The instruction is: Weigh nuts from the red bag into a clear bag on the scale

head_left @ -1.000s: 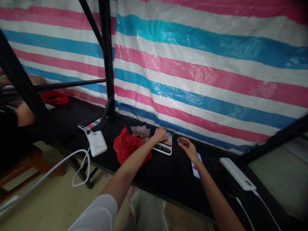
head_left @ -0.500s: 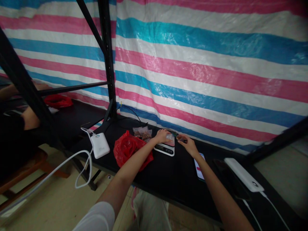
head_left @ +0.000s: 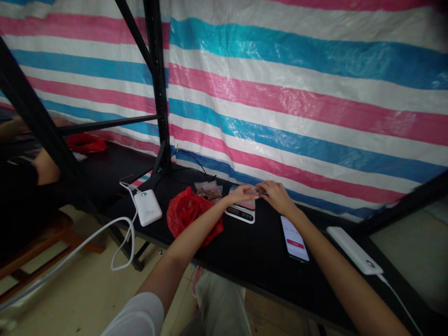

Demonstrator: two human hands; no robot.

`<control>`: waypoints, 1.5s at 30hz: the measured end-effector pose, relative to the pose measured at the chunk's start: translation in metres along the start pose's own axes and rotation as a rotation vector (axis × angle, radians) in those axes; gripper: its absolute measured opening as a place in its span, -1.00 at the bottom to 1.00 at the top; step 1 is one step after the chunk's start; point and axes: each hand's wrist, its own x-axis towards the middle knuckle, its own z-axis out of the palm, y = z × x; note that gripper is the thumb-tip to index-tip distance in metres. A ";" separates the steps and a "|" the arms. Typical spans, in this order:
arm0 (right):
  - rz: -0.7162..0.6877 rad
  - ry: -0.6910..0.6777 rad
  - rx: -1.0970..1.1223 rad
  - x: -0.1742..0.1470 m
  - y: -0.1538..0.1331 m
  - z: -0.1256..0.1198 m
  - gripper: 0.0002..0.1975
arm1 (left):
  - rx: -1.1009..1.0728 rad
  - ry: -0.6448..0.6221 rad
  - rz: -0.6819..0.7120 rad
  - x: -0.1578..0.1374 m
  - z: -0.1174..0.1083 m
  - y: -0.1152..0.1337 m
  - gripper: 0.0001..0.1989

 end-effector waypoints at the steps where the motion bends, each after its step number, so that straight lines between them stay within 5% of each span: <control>1: -0.029 -0.013 -0.048 0.002 -0.004 -0.006 -0.74 | -0.027 0.004 -0.004 0.000 0.000 0.001 -0.49; 11: -0.201 -0.018 -0.306 0.009 -0.025 -0.030 -0.68 | -0.066 0.026 -0.025 -0.001 -0.002 0.003 -0.49; 20: 0.033 0.138 -0.116 -0.027 -0.014 0.001 -0.68 | 0.737 0.002 -0.142 0.016 -0.015 -0.007 -0.32; 23: 0.098 0.153 0.078 -0.044 -0.027 0.012 -0.69 | 0.934 -0.048 -0.200 0.016 -0.020 0.005 -0.14; 25: 0.167 0.153 0.303 -0.053 -0.045 0.021 -0.66 | 0.968 -0.081 -0.178 0.012 -0.031 0.020 -0.21; 28: 0.221 0.079 0.731 -0.057 -0.085 0.035 -0.62 | 0.922 -0.185 -0.117 -0.005 -0.059 0.045 -0.56; 31: 0.213 0.006 0.964 -0.053 -0.132 0.045 -0.61 | 0.840 -0.273 -0.136 -0.038 -0.090 0.057 -0.68; 37: 0.174 0.059 0.826 -0.041 -0.189 0.049 -0.64 | 0.700 -0.314 -0.209 -0.104 -0.107 0.059 -0.65; 41: 0.236 0.053 0.710 -0.048 -0.183 0.057 -0.67 | 0.888 -0.265 -0.098 -0.125 -0.095 0.076 -0.61; 45: 0.234 -0.043 0.597 -0.058 -0.174 0.066 -0.70 | 1.056 -0.306 0.036 -0.146 -0.080 0.089 -0.80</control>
